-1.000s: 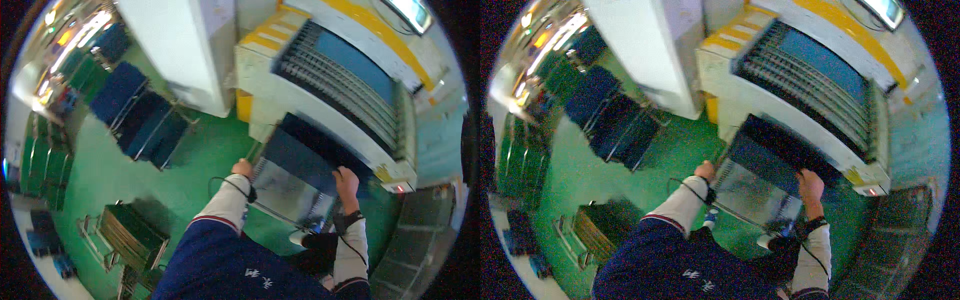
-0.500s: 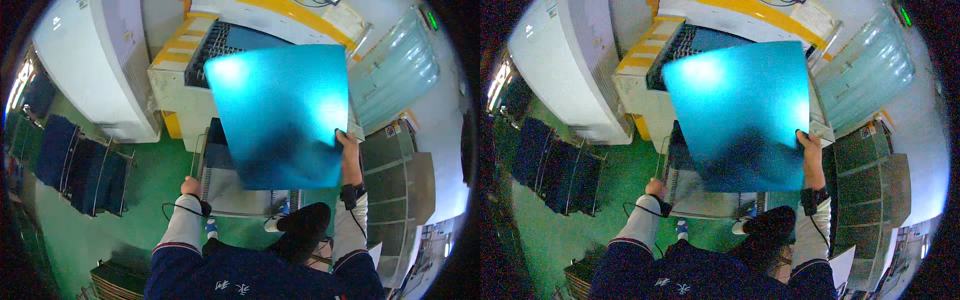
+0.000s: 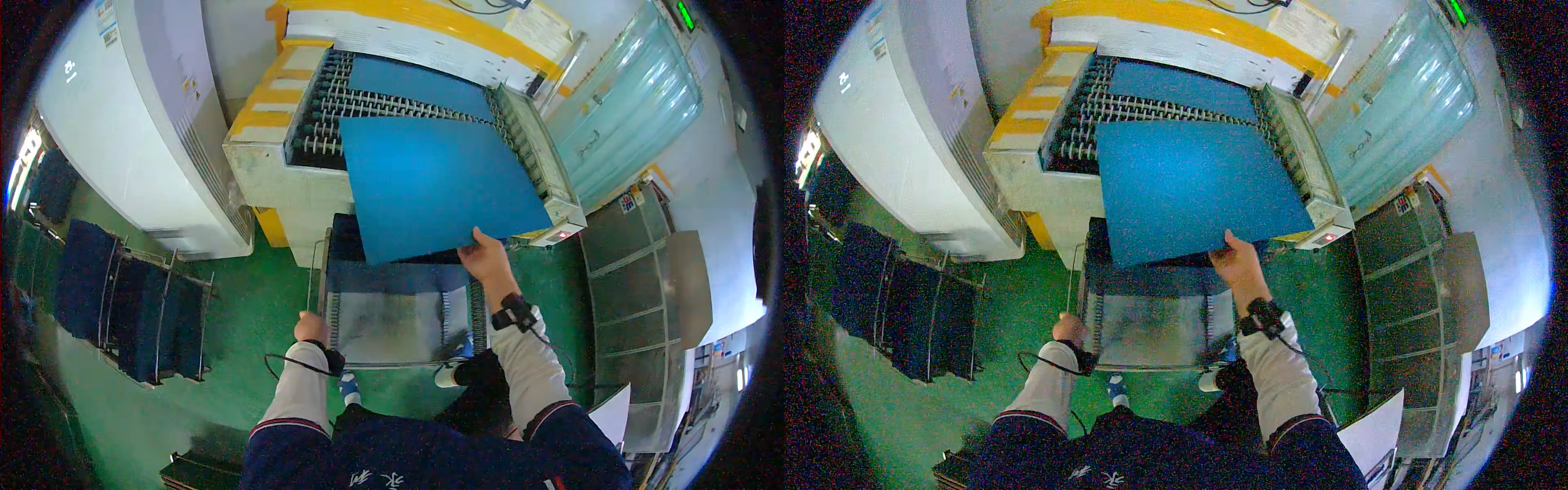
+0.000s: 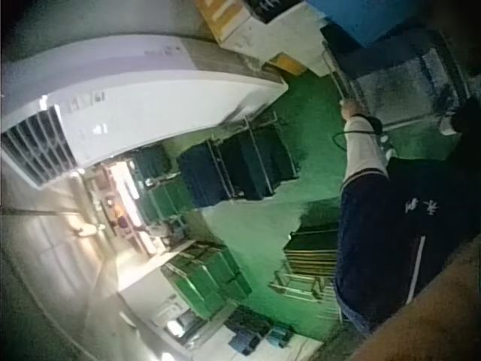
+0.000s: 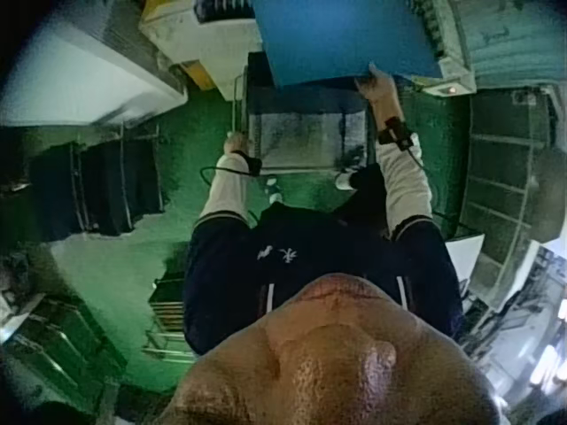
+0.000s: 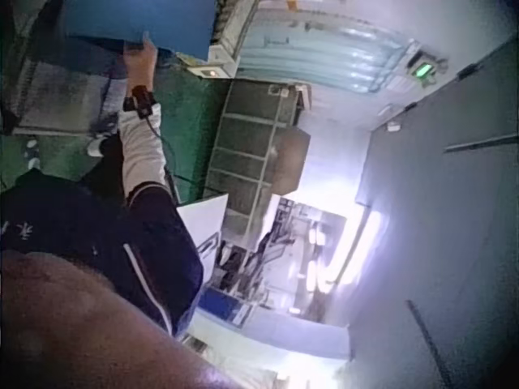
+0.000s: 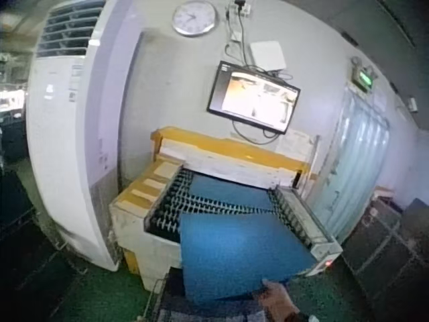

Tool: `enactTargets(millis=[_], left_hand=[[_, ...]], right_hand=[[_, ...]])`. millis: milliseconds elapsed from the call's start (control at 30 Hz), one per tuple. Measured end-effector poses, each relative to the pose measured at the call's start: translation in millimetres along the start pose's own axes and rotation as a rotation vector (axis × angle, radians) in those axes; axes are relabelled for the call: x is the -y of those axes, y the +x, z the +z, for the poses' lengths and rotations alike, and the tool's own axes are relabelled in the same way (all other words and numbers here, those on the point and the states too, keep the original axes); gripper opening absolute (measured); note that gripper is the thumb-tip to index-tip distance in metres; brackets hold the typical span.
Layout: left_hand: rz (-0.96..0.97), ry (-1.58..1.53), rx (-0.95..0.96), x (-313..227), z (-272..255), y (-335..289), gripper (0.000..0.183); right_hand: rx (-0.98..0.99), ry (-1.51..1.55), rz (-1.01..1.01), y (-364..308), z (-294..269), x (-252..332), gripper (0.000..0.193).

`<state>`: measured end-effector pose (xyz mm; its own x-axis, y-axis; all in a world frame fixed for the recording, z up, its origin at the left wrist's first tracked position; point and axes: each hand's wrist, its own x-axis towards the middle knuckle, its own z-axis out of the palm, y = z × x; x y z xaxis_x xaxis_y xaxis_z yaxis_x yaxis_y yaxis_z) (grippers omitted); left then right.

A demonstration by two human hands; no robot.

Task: Manually loading blue metal or plastic sheets into an industrial processing machine.

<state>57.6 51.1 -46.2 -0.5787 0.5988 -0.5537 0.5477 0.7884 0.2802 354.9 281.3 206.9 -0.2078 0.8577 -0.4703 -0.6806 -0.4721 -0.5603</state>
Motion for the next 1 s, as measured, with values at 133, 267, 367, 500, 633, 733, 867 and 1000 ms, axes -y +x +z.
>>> enactTargets(millis=[133,267,367,500,633,733,867,1000], left_hand=[[0.147,0.15,0.057,15.6,19.9,22.2,0.046],[-0.008,0.016,-0.001,7.5,15.1,13.6,0.049],[-0.005,0.01,0.034,-0.1,1.3,5.8,0.05],[-0.006,0.016,0.06,-6.8,-10.7,-3.9,0.05],[-0.044,0.016,0.044,-13.1,-21.2,-16.4,0.052],[-0.065,0.004,0.051,-18.1,-27.5,-21.5,0.055],[-0.043,0.012,0.057,-17.0,-25.4,-19.6,0.056],[-0.007,0.018,0.042,-11.5,-16.1,-13.5,0.055]], right_hand=[[-0.009,-0.095,0.047,19.1,3.5,-14.9,0.013],[0.006,-0.236,0.132,33.2,4.8,-12.3,0.015],[0.024,-0.292,0.152,41.0,12.0,-10.2,0.018],[0.086,-0.344,0.179,51.8,22.4,-7.0,0.02],[0.077,-0.358,0.174,65.7,30.9,-7.3,0.02],[0.06,-0.386,0.168,72.2,34.3,-9.7,0.022],[0.109,-0.392,0.184,76.4,37.2,-13.1,0.023],[0.114,-0.412,0.187,80.2,41.2,-15.2,0.023]])
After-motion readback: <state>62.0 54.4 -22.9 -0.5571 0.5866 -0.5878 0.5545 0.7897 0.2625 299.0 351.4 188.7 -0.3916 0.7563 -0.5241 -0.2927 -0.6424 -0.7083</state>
